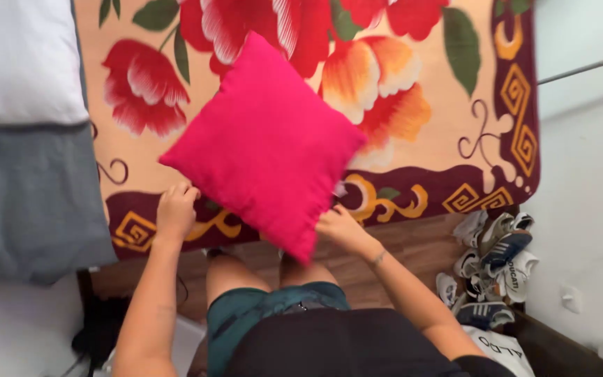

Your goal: The person sweeps the floor with a broom, then adjusts a floral blanket and places white and pink pillows on the bed. The person resumes sweeping the floor around shoes and a white cabinet.

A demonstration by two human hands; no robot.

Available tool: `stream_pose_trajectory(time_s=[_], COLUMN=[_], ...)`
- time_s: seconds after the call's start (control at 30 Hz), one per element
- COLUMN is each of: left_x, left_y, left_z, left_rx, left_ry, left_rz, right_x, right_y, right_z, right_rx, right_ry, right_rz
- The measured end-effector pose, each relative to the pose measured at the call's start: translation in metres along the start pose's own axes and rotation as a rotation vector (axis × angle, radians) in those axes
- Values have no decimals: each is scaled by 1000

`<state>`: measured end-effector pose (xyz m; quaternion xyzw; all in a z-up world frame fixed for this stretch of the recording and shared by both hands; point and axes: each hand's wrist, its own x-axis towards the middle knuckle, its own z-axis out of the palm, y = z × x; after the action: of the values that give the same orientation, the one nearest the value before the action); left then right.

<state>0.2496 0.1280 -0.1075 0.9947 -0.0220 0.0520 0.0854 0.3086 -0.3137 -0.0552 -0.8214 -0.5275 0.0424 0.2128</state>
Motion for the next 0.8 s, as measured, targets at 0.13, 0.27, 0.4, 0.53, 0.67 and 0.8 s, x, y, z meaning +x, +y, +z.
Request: stream_pose_trajectory(time_s=[0.13, 0.27, 0.4, 0.53, 0.67, 0.8], left_x=[54, 151, 135, 162, 202, 200], left_y=[25, 89, 62, -22, -71, -64], left_z=[32, 73, 194, 196, 224, 198], left_rx=[-66, -165, -165, -179, -725, -813], left_ry=[197, 474, 224, -299, -396, -454], left_rz=[97, 316, 204, -230, -613, -562], right_x=[36, 102, 88, 71, 97, 126], right_y=[60, 92, 118, 161, 137, 144], right_z=[50, 107, 242, 279, 253, 242], right_rx=[-218, -284, -150, -42, 479, 270], right_ry=[295, 793, 197, 326, 790, 975], right_rz=[183, 269, 624, 1213, 1707, 1498])
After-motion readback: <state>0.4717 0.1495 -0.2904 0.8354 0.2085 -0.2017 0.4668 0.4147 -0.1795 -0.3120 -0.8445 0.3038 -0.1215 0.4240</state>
